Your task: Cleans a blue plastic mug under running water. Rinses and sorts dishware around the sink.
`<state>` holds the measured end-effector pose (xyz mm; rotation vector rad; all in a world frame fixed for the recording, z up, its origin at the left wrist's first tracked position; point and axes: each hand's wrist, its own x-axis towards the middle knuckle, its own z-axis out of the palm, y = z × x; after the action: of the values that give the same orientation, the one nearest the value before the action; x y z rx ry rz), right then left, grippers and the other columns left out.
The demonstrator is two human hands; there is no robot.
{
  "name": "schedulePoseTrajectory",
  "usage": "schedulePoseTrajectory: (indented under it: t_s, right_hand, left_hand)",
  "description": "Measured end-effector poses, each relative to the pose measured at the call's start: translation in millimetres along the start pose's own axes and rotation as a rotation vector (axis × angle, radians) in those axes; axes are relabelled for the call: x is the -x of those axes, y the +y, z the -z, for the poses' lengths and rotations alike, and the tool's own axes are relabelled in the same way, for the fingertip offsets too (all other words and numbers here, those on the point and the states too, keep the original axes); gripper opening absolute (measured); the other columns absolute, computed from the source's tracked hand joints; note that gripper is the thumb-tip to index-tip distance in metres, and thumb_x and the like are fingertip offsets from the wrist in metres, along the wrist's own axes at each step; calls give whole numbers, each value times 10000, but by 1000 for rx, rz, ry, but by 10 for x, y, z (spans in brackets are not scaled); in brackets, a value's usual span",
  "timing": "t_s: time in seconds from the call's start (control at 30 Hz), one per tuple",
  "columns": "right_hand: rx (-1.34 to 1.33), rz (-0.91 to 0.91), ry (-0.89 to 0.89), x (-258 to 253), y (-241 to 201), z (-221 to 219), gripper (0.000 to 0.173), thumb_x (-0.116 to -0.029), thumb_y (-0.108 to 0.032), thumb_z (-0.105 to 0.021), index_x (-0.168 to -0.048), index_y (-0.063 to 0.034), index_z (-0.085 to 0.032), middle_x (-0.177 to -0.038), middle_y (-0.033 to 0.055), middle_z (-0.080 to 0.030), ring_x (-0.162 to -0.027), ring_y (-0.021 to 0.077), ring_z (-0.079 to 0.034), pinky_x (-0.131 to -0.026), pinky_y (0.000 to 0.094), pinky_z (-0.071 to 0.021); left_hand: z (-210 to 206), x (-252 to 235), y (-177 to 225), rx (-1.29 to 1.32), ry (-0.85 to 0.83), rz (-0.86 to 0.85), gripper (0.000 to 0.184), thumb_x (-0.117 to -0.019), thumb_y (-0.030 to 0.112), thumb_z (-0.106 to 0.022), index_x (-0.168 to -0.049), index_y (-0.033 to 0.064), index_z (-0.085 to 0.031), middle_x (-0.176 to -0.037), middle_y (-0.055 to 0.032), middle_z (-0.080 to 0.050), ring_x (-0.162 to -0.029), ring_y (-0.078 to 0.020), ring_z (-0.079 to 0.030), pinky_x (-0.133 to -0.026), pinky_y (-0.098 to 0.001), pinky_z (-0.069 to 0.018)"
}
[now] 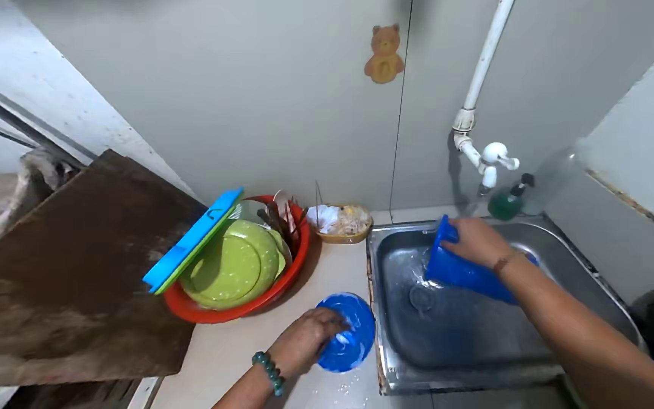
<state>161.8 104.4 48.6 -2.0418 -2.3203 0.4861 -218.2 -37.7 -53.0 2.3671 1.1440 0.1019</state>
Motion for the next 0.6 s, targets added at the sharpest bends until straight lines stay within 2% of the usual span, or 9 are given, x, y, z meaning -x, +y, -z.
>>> schedulePoseTrajectory:
  t_s: [0.07,0.17,0.23,0.33,0.43,0.53,0.6]
  right_hand:
    - [180,13,-106,83,-55,38,386,-937,-303,-737,-1221,-47,-689,-1139,199,-699,-1104,383,-664,-922,581,-527]
    - [390,14,-227,286,-145,160,311,-922,-153,-728,-1180,14,-683,-1164,233,-680,-1119,418,-651,-903,589,-526]
    - [455,-5,-249,453,-156,252,241,-938,-55,-674,-1158,45,-686,-1176,252,-674,-1121,440,-646,-900,598,-526]
    - [507,-52,-246,689,-126,413,213,-980,34,-549,-1146,53,-681,-1174,251,-670,-1117,435,-650,-887,578,-535]
    - [465,-95,-100,919,11,562,180,-958,-26,-621,-1112,3,-710,-1119,217,-685,-1048,403,-673,-843,555,-555]
    - [315,-156,113,1212,262,758,303,-950,-195,-700,-1234,-89,-703,-1165,194,-674,-1030,391,-675,-840,571,-554]
    - [162,-179,284,1495,483,837,367,-943,-269,-738,-1277,-123,-691,-1126,195,-685,-999,404,-683,-825,614,-553]
  left_hand:
    - [-80,-17,-95,-86,51,-16,311,-1042,155,-546,-1314,168,-697,-1313,-104,-677,-1319,-291,-576,-1171,-493,-389]
    - [-82,-176,-66,-165,89,-52,262,-1043,214,-559,-1213,139,-743,-1177,-108,-732,-1194,-296,-656,-1140,-499,-406]
    - [45,-422,139,-164,72,-42,284,-1051,233,-547,-1226,106,-731,-1195,-129,-724,-1199,-302,-654,-1143,-502,-399]
    - [306,-1075,659,-150,1,31,351,-1076,243,-491,-1344,91,-658,-1330,-161,-653,-1300,-335,-575,-1142,-519,-384]
    - [391,-1896,1082,-204,79,50,330,-1055,211,-527,-1325,78,-662,-1341,-165,-636,-1302,-350,-564,-1110,-544,-422]
    - [514,-2563,1384,-242,143,26,320,-982,62,-591,-1290,12,-661,-1339,-219,-622,-1293,-416,-551,-1061,-611,-438]
    - [558,-2828,1510,-240,167,24,333,-975,42,-590,-1299,2,-656,-1343,-231,-618,-1290,-434,-551,-1045,-630,-445]
